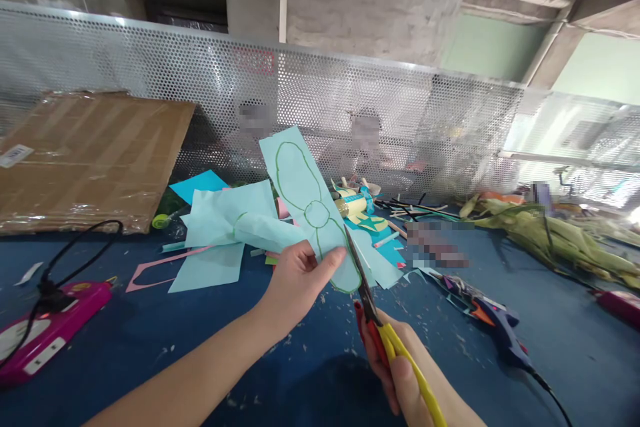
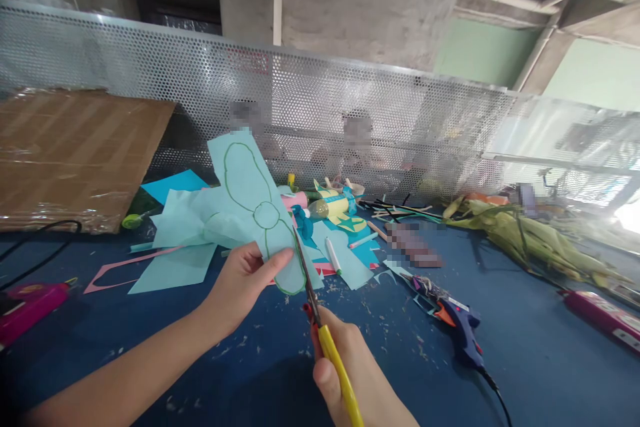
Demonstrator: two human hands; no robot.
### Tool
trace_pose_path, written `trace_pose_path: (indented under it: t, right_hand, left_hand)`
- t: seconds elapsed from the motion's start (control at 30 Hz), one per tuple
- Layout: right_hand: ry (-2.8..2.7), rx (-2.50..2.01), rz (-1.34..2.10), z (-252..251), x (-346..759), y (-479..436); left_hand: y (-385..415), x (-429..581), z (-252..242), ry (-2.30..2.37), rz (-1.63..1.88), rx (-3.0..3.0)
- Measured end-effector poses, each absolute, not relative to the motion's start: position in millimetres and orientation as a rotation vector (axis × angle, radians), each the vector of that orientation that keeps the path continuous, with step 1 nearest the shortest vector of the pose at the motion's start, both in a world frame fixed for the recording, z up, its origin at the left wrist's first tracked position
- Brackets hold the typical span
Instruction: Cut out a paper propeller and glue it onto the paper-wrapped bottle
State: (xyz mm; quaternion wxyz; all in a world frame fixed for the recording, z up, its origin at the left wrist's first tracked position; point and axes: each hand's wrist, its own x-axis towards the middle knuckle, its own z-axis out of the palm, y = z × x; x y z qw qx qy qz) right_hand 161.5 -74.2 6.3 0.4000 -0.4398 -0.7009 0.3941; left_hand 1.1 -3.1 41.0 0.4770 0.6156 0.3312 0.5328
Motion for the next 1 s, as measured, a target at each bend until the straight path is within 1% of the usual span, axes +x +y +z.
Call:
trace_pose_path:
  t: [0.2, 0.43, 0.67, 1.0]
  right_hand:
    - [-1.797, -1.114, 0.986, 3.3, 162.0, -71.1]
    - [-1.819, -1.092, 0.955, 4.0, 162.6, -66.7]
    - [-1.814, -1.090, 0.964, 3.9, 163.2, -67.3]
    - [-1.811, -1.084, 0.961, -1.9, 164.1, -64.5]
  left_hand:
    - [-3.7, 3.0, 45.1, 0.731, 1.296, 1.423]
    - [-2.9, 0.6, 43.5, 0.748, 1.259, 1.396]
    - [0.0, 1.0, 47.0, 0.803, 1.390, 1.268]
    - [0.7, 0.1, 44.6, 0.873, 1.408, 1.328]
